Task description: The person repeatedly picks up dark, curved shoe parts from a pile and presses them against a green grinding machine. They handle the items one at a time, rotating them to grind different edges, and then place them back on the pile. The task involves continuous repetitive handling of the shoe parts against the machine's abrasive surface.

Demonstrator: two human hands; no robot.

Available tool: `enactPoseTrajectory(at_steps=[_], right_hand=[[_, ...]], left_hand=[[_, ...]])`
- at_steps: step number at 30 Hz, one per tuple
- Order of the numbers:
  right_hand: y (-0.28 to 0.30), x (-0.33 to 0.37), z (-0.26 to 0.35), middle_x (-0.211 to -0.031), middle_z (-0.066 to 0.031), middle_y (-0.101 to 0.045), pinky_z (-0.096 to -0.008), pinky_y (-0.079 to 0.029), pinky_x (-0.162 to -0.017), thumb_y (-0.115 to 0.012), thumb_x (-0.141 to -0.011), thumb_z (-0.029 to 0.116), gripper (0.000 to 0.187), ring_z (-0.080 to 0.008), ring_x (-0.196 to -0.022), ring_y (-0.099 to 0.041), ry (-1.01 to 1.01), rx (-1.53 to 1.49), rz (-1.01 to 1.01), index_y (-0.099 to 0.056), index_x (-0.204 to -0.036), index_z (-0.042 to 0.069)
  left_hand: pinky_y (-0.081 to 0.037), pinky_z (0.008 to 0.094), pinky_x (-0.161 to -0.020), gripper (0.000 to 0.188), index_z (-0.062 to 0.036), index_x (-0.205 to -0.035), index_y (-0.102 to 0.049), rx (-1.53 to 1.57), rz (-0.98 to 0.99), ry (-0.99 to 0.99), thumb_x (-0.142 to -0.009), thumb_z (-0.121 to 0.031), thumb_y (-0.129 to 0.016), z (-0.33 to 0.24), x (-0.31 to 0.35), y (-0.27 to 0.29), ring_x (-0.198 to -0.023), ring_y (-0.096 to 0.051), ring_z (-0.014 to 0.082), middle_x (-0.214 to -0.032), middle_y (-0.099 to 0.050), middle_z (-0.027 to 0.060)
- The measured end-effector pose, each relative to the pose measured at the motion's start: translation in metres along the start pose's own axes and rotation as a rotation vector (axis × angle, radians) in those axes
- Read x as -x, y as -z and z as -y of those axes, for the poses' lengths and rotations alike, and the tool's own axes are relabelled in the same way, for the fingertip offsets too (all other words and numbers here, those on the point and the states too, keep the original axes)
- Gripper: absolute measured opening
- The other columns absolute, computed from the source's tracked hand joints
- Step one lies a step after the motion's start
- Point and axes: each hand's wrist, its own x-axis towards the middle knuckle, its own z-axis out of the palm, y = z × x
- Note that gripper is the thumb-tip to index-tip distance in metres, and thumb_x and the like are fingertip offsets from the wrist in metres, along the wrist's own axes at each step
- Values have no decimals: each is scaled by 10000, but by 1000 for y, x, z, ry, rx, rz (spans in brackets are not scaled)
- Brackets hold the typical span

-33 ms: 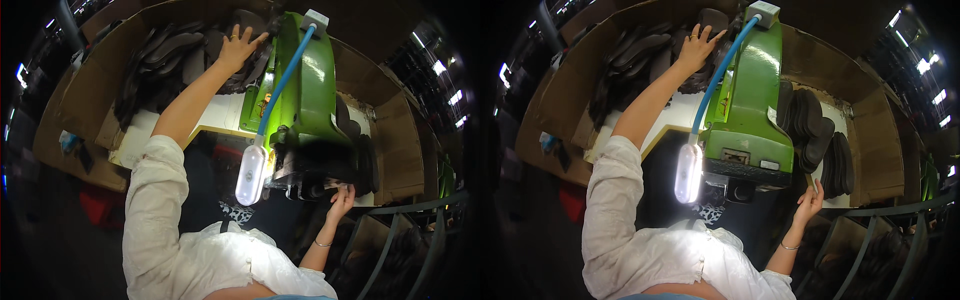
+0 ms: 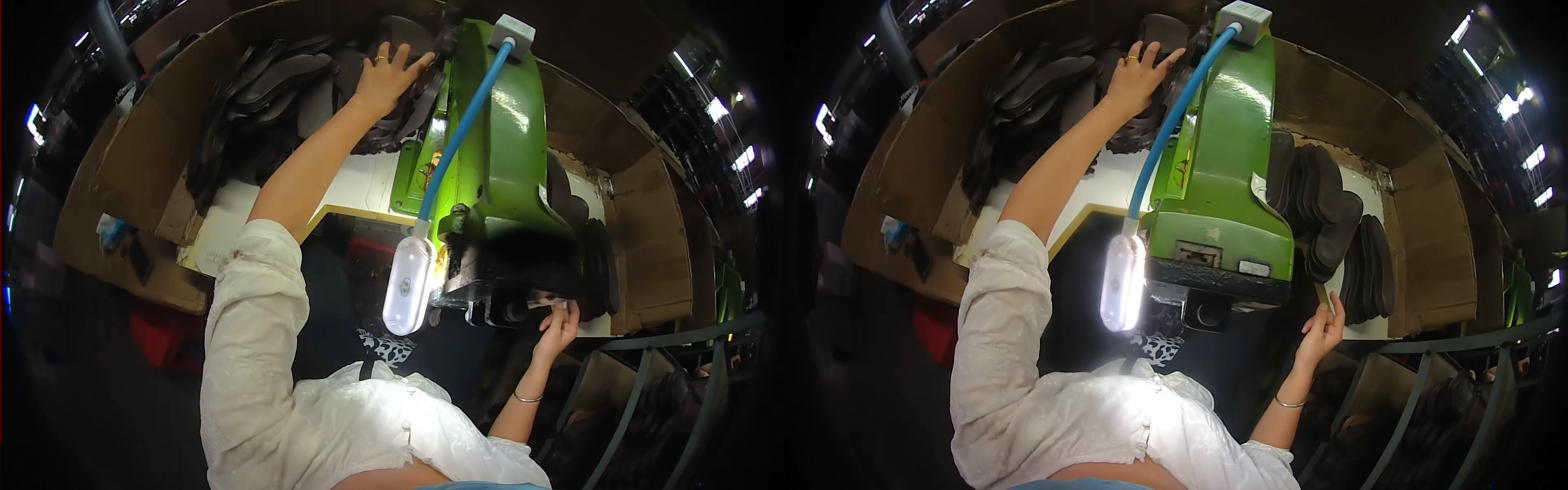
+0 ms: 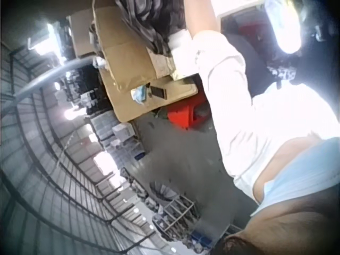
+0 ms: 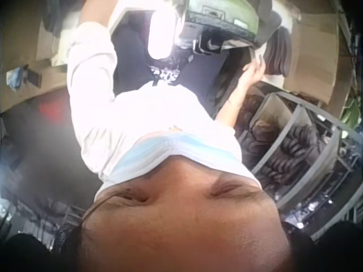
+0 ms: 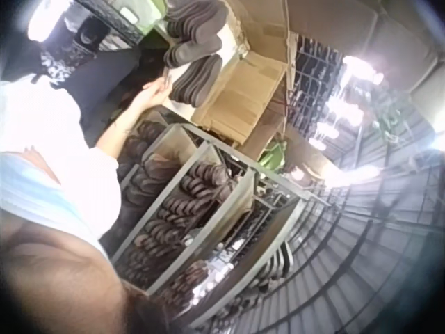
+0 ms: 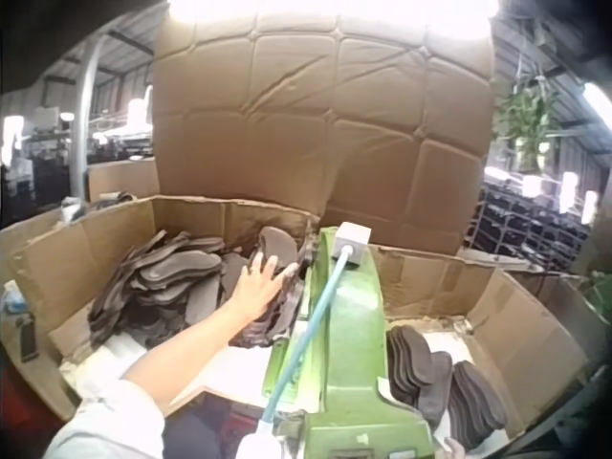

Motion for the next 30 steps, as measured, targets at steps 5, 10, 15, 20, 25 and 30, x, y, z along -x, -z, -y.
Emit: enactPoseTrajectory(at_steps=[5,10,15,20,25,30], right_hand=[[-1,4,8,-519,48,-389,-155,-256,-410,-501,-878,73,225,-4,-435,-326,15,34,12,-540,-1076,-27],[5,8,-1,-518,45,-402,-154,-258,-408,-504,-879,84,199,-7,-433,-334,4,38,46,-563,-1037,-22],[-4,21,-13,-524,42,-408,-155,-260,-402,-506,-878,82,156,-11,-432,-340,-76,30,67,-578,-973,-19],[-21,30,-41,-575,17,-465,-173,-312,-432,-537,-846,57,82,-31,-483,-397,-144,-25,88,-569,-886,-8],[-110,51,-72,-1059,-86,-378,-358,-400,-722,-552,-816,178,345,-207,-902,-396,-397,-92,526,-411,-1092,28],[-290,66,-73,-1416,-166,-89,-555,-324,-948,-579,-821,413,756,-366,-1281,-182,-952,-796,672,-174,-1352,57]], left_hand=[[-483,378,-809,938,-283,-1305,-298,44,-132,7,-509,-61,-744,31,1,19,-1041,-460,291,-1133,-411,83],[-452,369,-876,897,-225,-1259,-330,152,-225,115,-491,-126,-784,67,39,76,-1109,-425,277,-1157,-397,83],[-402,373,-940,782,-103,-1162,-407,273,-405,99,-480,-35,-784,85,176,153,-1104,-440,299,-1160,-424,94],[-427,419,-897,779,-148,-1115,-363,237,-59,135,-468,15,-766,83,352,187,-1075,-457,343,-1152,-414,116],[-331,456,-969,768,-141,-1199,-379,146,179,537,-547,-109,-783,65,419,187,-1182,-351,305,-1231,-350,111],[-279,463,-991,624,-113,-1188,-445,192,220,701,-653,-237,-741,27,336,205,-1192,-329,345,-1297,-316,148]])
